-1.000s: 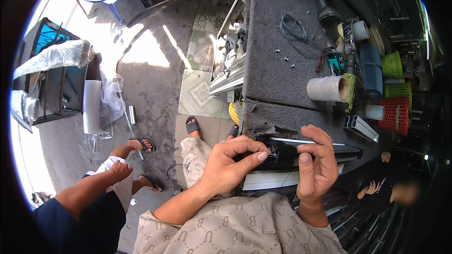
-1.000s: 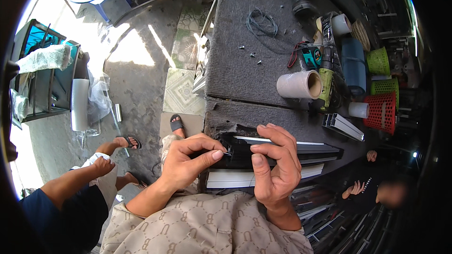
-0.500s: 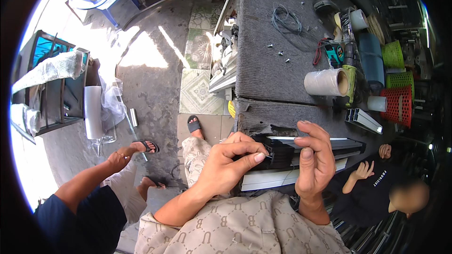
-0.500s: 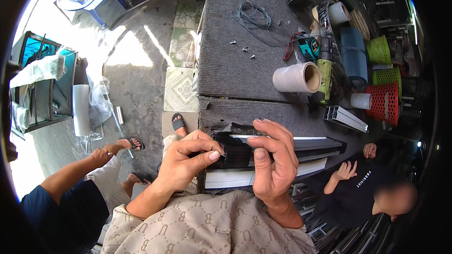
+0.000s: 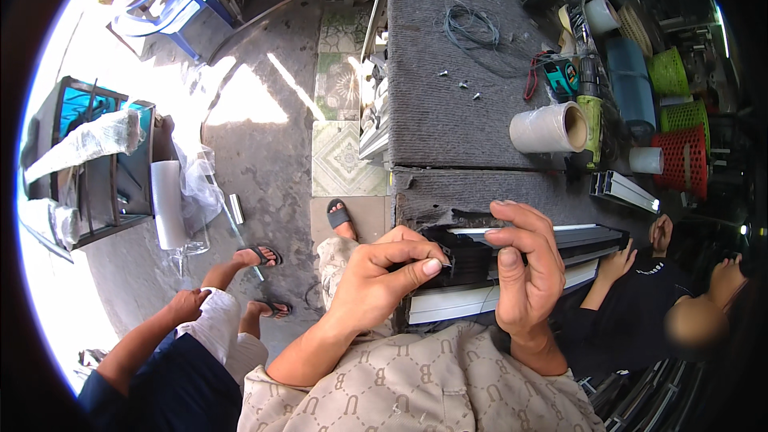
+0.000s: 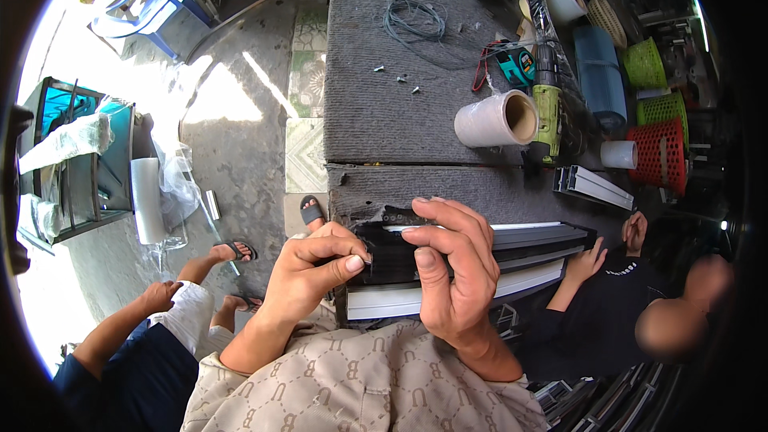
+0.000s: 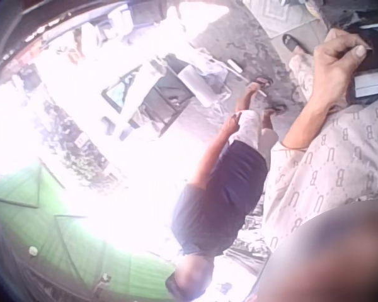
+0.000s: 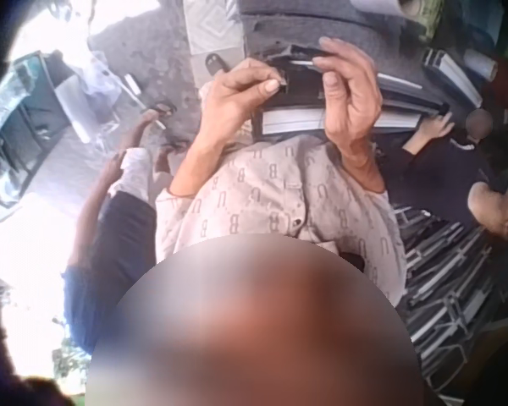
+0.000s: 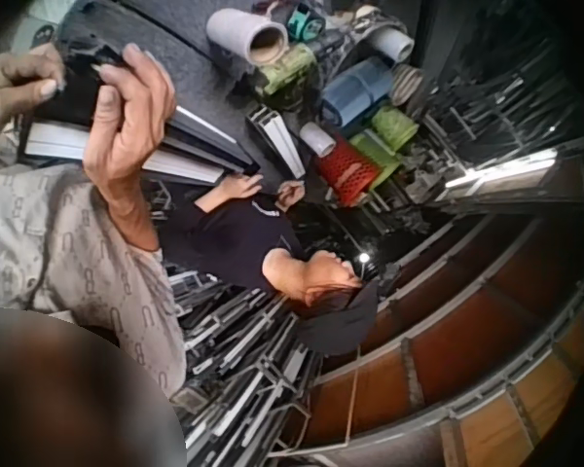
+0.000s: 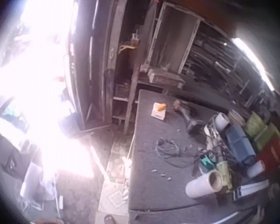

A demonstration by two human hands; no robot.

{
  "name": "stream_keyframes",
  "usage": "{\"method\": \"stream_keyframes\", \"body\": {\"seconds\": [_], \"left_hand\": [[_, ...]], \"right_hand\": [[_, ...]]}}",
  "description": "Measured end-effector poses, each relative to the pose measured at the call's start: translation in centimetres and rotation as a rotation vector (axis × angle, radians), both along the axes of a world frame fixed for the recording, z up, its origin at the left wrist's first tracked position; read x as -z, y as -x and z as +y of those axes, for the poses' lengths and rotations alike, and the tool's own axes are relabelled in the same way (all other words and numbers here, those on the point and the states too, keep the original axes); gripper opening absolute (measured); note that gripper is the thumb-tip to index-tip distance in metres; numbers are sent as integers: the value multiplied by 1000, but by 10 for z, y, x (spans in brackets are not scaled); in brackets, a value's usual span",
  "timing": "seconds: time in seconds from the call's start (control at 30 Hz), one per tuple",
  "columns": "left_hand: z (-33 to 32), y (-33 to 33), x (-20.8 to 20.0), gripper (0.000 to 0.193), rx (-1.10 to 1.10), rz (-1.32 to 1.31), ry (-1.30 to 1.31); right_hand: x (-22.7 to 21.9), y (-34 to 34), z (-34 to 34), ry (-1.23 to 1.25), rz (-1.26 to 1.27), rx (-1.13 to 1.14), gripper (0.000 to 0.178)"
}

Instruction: The person retrieves aluminum profiles from a rack, places them on a workbench, and uses a cordless drill to fasten screws into the profiles. The person also handles small hardware components and aligns the profiles for assembly.

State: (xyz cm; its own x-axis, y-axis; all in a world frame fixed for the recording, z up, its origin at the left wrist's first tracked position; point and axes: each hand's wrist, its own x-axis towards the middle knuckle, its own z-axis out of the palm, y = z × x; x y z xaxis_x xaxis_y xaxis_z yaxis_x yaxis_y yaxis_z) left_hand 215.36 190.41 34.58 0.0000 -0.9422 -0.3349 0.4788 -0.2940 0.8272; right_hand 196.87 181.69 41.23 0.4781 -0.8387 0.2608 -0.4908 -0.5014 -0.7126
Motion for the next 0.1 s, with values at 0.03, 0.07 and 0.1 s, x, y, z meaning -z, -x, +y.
{"method": "stream_keyframes", "body": {"seconds": [0.03,0.07,0.1], "left_hand": [[0,0,0,13,3,-15,11],[0,0,0,12,8,-63,26],[0,-1,0,12,7,-33,22]], "right_hand": [[0,1,0,-4,6,2,15],[0,1,0,-5,4,-3,15],[0,1,0,-7,4,-6,16]]}}
